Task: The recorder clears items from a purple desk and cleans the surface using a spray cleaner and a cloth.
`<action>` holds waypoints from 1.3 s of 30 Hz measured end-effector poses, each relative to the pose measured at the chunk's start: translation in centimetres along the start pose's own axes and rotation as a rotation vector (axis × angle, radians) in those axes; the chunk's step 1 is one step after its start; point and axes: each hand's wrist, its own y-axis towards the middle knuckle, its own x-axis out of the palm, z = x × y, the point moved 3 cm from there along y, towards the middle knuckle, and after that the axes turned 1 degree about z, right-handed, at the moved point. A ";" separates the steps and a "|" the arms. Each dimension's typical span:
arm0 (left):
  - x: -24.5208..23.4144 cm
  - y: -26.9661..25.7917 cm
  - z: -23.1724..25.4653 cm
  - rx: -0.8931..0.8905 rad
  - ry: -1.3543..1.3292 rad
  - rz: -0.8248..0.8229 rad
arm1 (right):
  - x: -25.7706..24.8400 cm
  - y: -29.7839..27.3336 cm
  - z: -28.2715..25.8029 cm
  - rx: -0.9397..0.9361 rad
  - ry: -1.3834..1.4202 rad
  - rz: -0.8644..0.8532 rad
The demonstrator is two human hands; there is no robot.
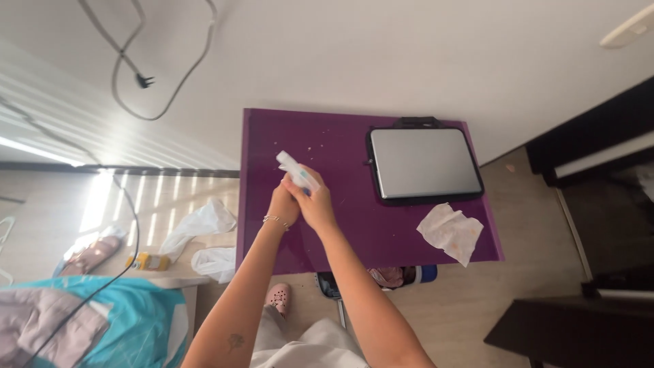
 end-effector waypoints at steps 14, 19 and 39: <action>1.9 -4.0 3.9 -0.642 0.716 -0.928 | -1.5 4.3 5.9 -0.054 -0.025 -0.307; 12.9 -3.0 0.2 -0.523 0.606 -1.021 | -15.6 7.6 9.8 0.140 -0.154 -0.212; 31.7 14.0 -2.1 -0.888 0.062 0.043 | -48.4 20.8 33.1 0.698 -0.683 0.166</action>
